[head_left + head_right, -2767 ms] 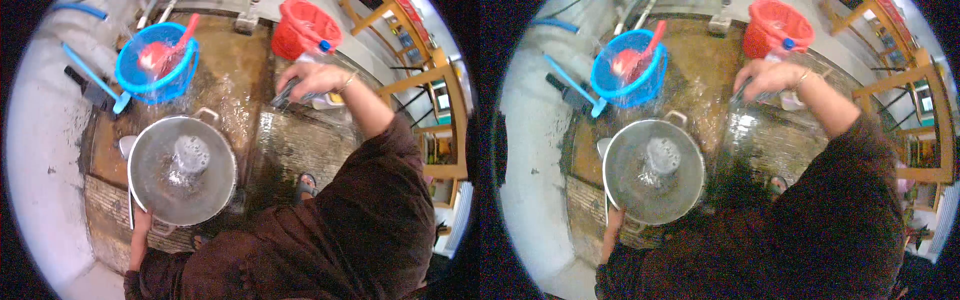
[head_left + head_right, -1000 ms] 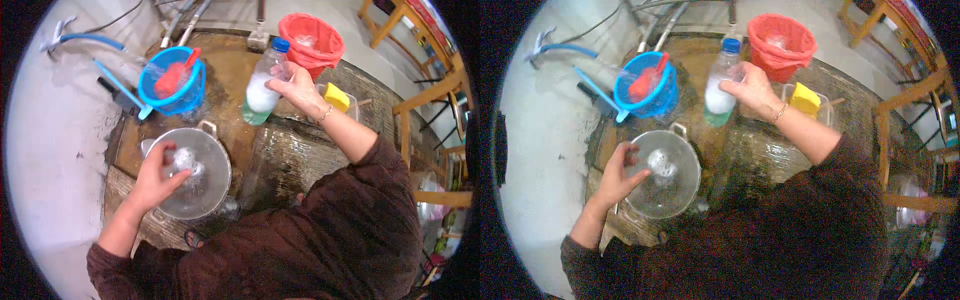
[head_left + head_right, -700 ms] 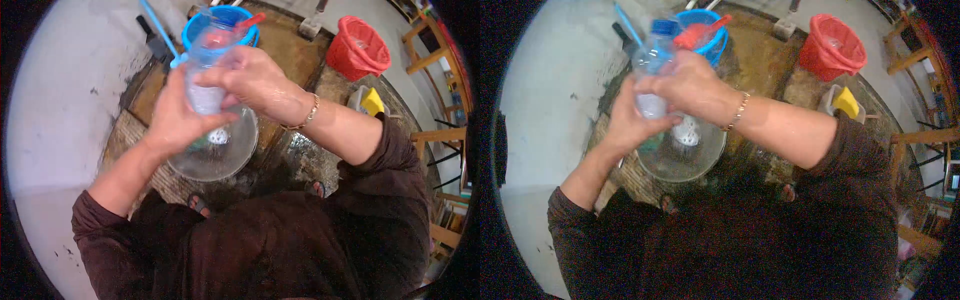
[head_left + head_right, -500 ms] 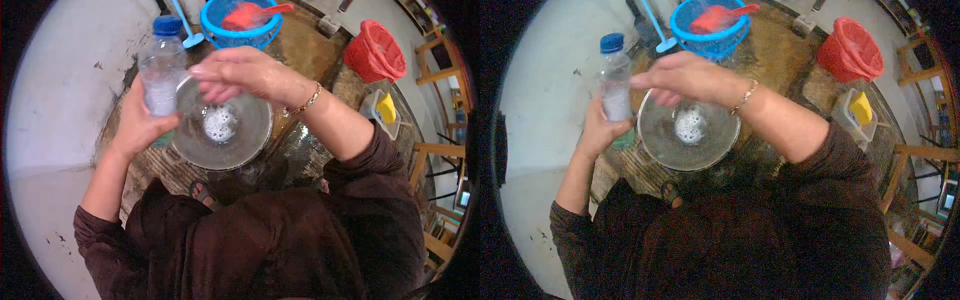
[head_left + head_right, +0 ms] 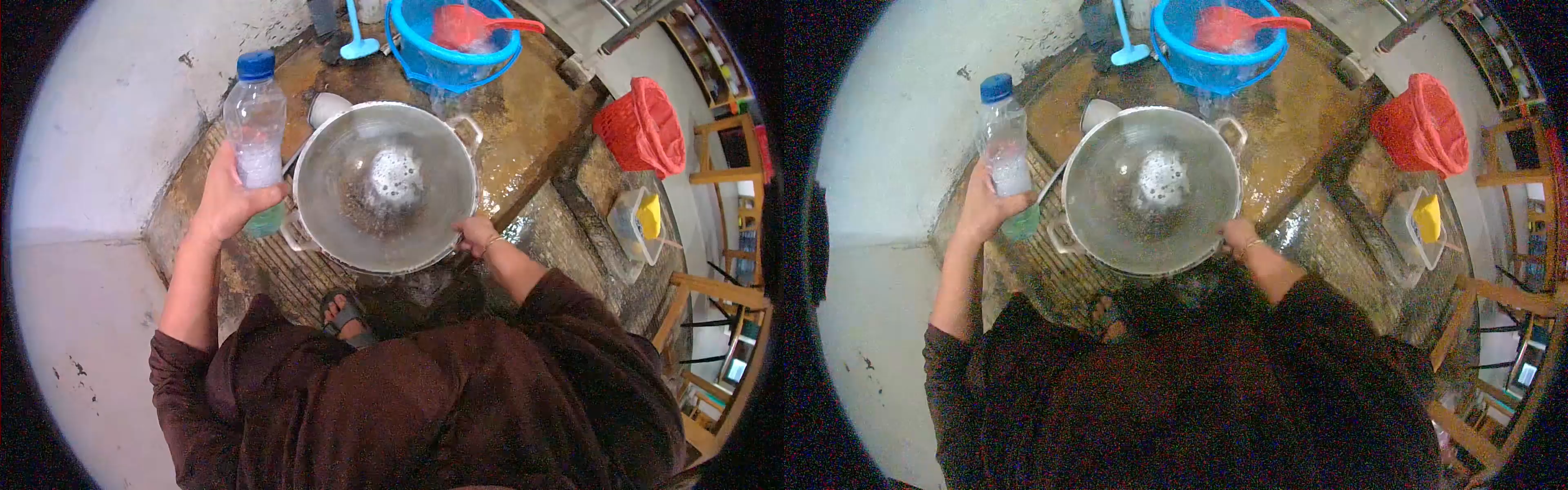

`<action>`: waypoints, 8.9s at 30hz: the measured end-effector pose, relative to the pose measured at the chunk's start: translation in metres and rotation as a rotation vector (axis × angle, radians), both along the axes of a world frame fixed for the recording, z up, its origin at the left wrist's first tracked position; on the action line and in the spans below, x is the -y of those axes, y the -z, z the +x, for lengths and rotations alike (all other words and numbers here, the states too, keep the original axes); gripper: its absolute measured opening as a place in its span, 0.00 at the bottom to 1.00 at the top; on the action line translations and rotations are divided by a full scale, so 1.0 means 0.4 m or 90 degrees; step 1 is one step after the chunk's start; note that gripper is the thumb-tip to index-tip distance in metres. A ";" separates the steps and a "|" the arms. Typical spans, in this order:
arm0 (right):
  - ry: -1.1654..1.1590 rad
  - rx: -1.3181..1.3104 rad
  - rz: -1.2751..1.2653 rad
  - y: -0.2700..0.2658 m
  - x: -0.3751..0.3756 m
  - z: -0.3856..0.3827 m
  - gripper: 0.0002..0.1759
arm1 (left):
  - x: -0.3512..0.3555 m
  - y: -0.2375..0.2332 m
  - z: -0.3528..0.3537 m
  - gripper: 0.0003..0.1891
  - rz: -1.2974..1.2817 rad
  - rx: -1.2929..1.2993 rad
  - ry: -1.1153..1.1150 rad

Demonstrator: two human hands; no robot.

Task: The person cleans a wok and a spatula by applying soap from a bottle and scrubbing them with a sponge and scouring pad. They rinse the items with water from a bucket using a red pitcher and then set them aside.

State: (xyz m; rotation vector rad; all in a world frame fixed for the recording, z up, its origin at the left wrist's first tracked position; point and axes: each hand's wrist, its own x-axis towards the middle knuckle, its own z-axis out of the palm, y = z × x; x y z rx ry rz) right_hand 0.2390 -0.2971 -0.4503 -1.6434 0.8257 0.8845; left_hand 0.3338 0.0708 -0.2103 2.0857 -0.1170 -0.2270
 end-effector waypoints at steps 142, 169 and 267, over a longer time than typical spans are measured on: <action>-0.133 0.798 0.144 -0.330 -0.211 0.326 0.22 | 0.291 0.105 0.135 0.24 -0.100 0.033 0.188; -0.645 0.544 -0.217 -0.673 -0.191 0.318 0.25 | 0.335 0.208 0.016 0.52 0.111 0.241 0.173; -0.081 0.198 -0.631 -0.585 0.998 -0.137 0.25 | -0.138 0.441 -0.086 0.14 0.046 -0.434 -0.098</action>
